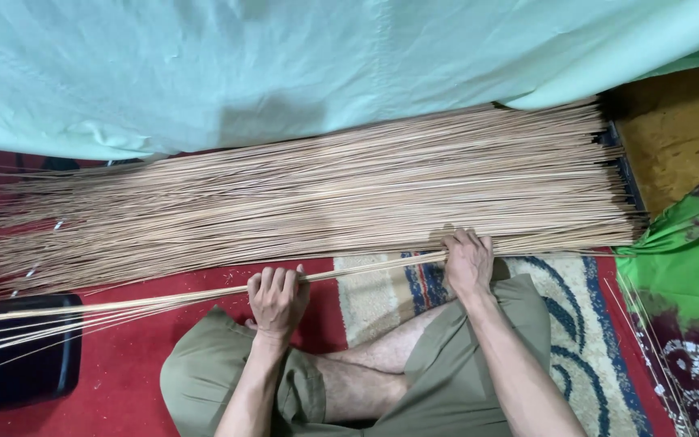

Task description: The person sits on a rug and repeatedly picks up small bundles of thin bamboo sticks from a large pile, aligns them, and places them into a separate stack on the floor.

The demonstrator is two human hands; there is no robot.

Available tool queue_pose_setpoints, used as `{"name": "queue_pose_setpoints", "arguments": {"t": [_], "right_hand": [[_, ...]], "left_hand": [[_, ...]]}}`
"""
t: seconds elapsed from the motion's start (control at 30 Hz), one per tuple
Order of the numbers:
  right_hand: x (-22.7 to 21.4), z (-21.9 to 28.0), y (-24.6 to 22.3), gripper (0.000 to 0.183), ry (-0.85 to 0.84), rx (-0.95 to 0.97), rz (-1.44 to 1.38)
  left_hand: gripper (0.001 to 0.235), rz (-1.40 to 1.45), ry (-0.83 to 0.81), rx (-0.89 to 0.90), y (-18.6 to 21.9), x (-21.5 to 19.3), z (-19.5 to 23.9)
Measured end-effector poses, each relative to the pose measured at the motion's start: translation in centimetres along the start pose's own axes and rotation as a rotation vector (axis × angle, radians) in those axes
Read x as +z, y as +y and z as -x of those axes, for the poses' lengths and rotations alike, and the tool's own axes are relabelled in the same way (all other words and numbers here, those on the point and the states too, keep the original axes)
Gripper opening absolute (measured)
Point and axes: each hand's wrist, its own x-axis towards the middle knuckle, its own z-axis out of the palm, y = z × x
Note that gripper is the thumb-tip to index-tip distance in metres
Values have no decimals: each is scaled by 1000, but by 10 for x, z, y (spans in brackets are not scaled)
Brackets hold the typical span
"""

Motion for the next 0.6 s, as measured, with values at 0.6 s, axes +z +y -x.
{"name": "queue_pose_setpoints", "arguments": {"t": [0.6], "right_hand": [[-18,27,-2,38,149,-71,-150]], "left_hand": [[24,244,-520,-270,-17,22,26]]}}
